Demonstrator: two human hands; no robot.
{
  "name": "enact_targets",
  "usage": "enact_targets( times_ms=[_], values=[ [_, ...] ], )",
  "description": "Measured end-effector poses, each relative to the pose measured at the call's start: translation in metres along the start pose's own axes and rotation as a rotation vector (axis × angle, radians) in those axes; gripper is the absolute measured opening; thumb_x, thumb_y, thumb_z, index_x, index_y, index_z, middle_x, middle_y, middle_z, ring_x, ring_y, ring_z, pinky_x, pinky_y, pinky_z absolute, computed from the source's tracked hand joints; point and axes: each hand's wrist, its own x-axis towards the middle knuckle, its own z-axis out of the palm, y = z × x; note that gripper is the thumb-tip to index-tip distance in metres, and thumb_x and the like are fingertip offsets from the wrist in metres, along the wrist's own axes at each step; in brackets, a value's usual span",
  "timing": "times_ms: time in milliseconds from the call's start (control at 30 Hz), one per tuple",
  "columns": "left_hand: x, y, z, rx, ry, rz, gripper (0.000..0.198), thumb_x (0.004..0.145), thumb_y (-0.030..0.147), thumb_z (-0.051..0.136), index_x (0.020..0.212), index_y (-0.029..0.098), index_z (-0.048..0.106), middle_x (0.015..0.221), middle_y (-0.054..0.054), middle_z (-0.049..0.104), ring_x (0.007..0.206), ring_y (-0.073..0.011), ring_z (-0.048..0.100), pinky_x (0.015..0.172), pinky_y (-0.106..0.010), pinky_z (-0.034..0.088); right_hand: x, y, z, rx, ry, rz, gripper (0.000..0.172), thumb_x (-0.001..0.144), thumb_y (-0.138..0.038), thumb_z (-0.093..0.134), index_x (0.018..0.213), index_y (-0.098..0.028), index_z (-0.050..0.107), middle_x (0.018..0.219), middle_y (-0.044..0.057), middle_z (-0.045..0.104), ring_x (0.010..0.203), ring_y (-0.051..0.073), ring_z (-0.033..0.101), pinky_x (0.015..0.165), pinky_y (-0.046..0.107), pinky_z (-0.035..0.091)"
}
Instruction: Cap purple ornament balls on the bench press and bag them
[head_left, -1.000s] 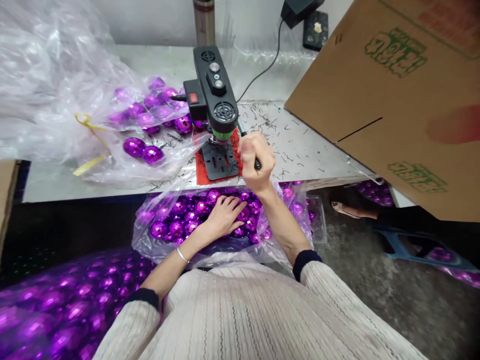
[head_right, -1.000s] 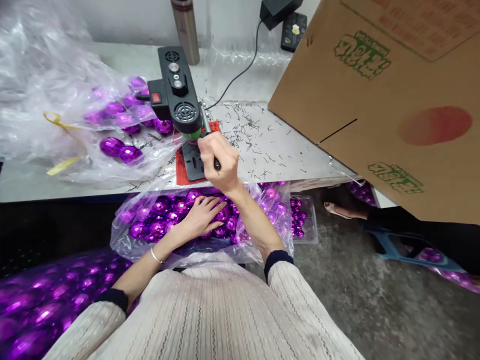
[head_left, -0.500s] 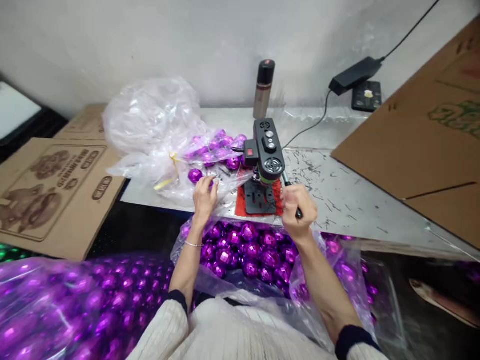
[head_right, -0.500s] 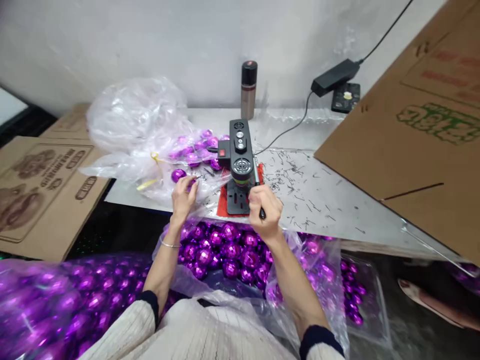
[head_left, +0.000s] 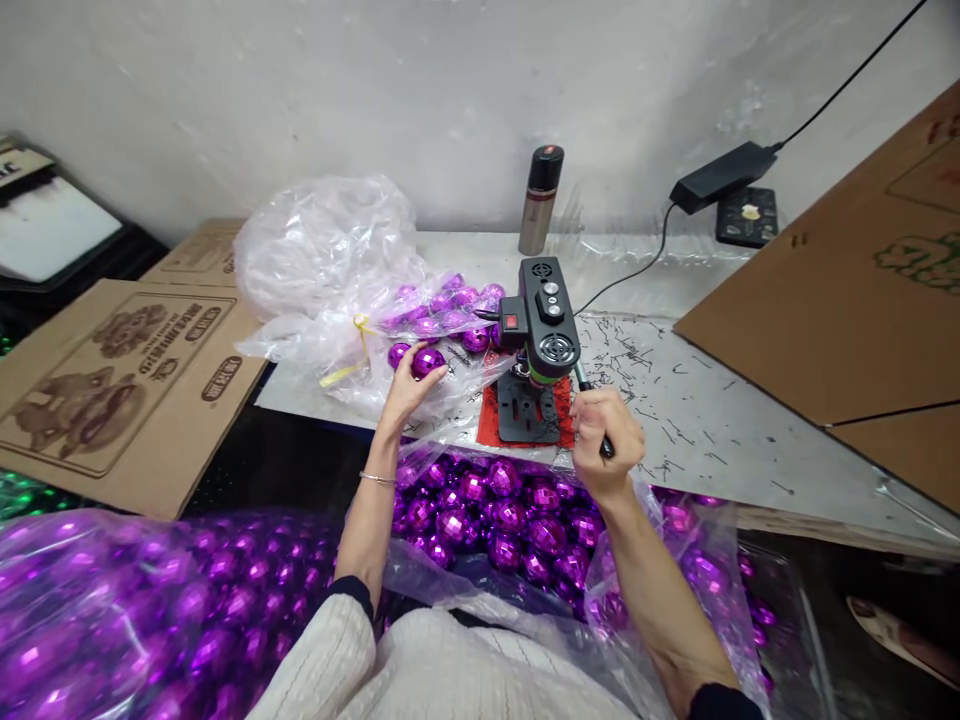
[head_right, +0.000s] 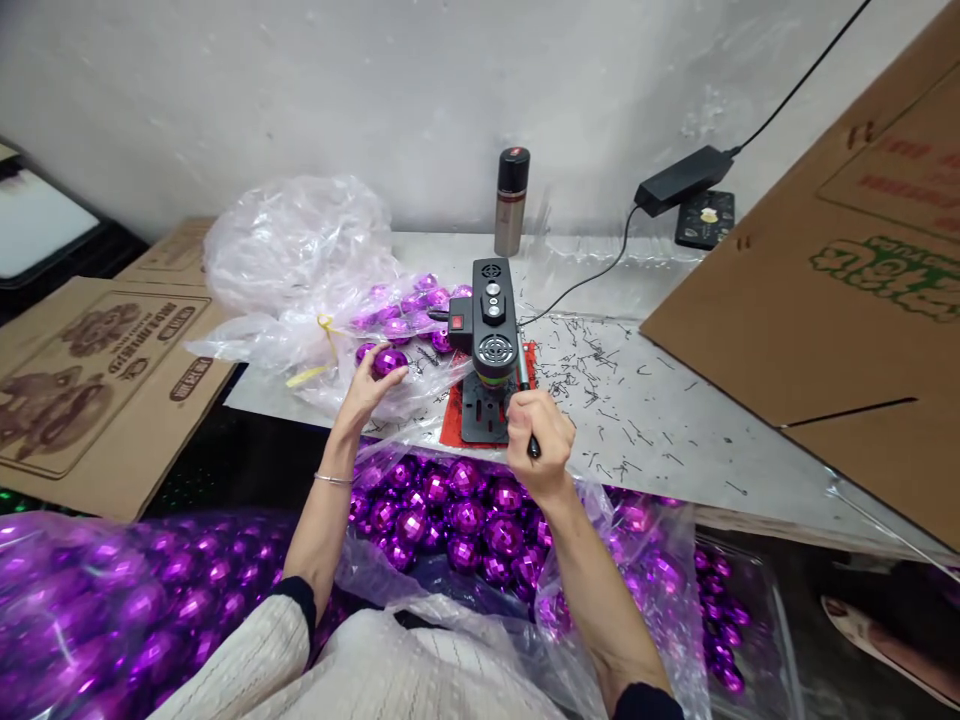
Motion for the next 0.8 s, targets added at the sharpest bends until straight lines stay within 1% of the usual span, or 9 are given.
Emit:
enact_targets(
  times_ms=[67,133,200,300,433,567,667,733,800],
  values=[
    [-0.008,0.010,0.007,-0.428,-0.019,-0.161,0.054,0.081,0.043,0.079,0.127,0.022,0.061,0.121,-0.008,0.068,0.103,-0.0216,0.070,0.087,-0.033,0.059,0.001,0.000,0.000,-0.002,0.004,-0.007,0.024,0.093,-0.005,0.049,0.074,-0.021,0.051,0.069,-0.001,0.056,0.063,0.013,0.054,0.057,0.028,0.041],
    [-0.020,0.019,0.015,-0.740,-0.059,-0.324,0.043,0.085,0.042,0.075,0.120,0.020,0.063,0.113,-0.007,0.071,0.094,-0.0197,0.072,0.079,-0.029,0.059,0.001,-0.001,0.000,-0.003,0.010,-0.010,0.025,0.093,-0.006,0.049,0.074,-0.021,0.050,0.068,-0.001,0.055,0.063,0.013,0.055,0.057,0.028,0.041],
    [-0.034,0.026,0.024,-0.909,-0.099,-0.438,0.037,0.088,0.036,0.073,0.119,0.020,0.064,0.110,-0.007,0.072,0.092,-0.0197,0.073,0.075,-0.028,0.059,0.000,-0.001,0.000,-0.005,0.008,-0.003,0.025,0.093,-0.007,0.049,0.074,-0.021,0.050,0.068,-0.001,0.055,0.063,0.013,0.055,0.057,0.028,0.041],
    [-0.053,0.032,0.038,-1.020,-0.124,-0.499,0.036,0.091,0.028,0.070,0.125,0.023,0.063,0.117,-0.006,0.072,0.103,-0.0213,0.072,0.082,-0.030,0.060,-0.001,0.000,0.000,-0.010,-0.001,0.016,0.025,0.094,-0.008,0.048,0.074,-0.021,0.051,0.069,-0.001,0.056,0.063,0.013,0.054,0.058,0.029,0.042],
    [-0.070,0.030,0.058,-1.043,-0.126,-0.518,0.035,0.090,0.021,0.069,0.125,0.025,0.064,0.121,-0.005,0.072,0.109,-0.0194,0.070,0.093,-0.034,0.060,-0.003,0.001,0.000,-0.010,0.003,0.010,0.026,0.095,-0.009,0.047,0.073,-0.022,0.050,0.068,0.000,0.056,0.064,0.013,0.056,0.060,0.029,0.042],
    [-0.078,0.020,0.080,-0.945,-0.117,-0.512,0.039,0.086,0.025,0.075,0.123,0.024,0.063,0.119,-0.004,0.072,0.104,-0.0171,0.071,0.097,-0.034,0.058,0.003,-0.001,-0.001,-0.026,0.000,0.025,0.027,0.097,-0.013,0.047,0.071,-0.022,0.049,0.066,-0.001,0.056,0.064,0.013,0.055,0.059,0.029,0.042],
    [-0.079,0.011,0.098,-0.774,-0.087,-0.383,0.049,0.081,0.035,0.080,0.124,0.024,0.059,0.113,-0.004,0.073,0.103,-0.0175,0.071,0.101,-0.036,0.055,0.014,-0.005,-0.002,-0.039,-0.002,0.086,0.031,0.100,-0.019,0.045,0.069,-0.022,0.047,0.064,-0.001,0.054,0.061,0.012,0.053,0.058,0.029,0.041],
    [-0.078,0.008,0.108,-0.615,-0.086,-0.236,0.053,0.079,0.038,0.082,0.124,0.023,0.058,0.114,-0.005,0.072,0.106,-0.0186,0.070,0.103,-0.036,0.053,0.021,-0.007,-0.002,-0.051,-0.002,0.121,0.033,0.101,-0.022,0.045,0.068,-0.022,0.046,0.062,-0.001,0.051,0.060,0.012,0.052,0.057,0.030,0.039],
    [-0.075,0.006,0.116,-0.446,-0.100,-0.091,0.050,0.080,0.039,0.080,0.121,0.021,0.058,0.118,-0.007,0.071,0.108,-0.0200,0.070,0.103,-0.037,0.052,0.026,-0.009,-0.001,-0.054,0.007,0.138,0.034,0.100,-0.023,0.046,0.067,-0.022,0.045,0.061,-0.002,0.049,0.059,0.011,0.052,0.056,0.030,0.038]
  ],
)
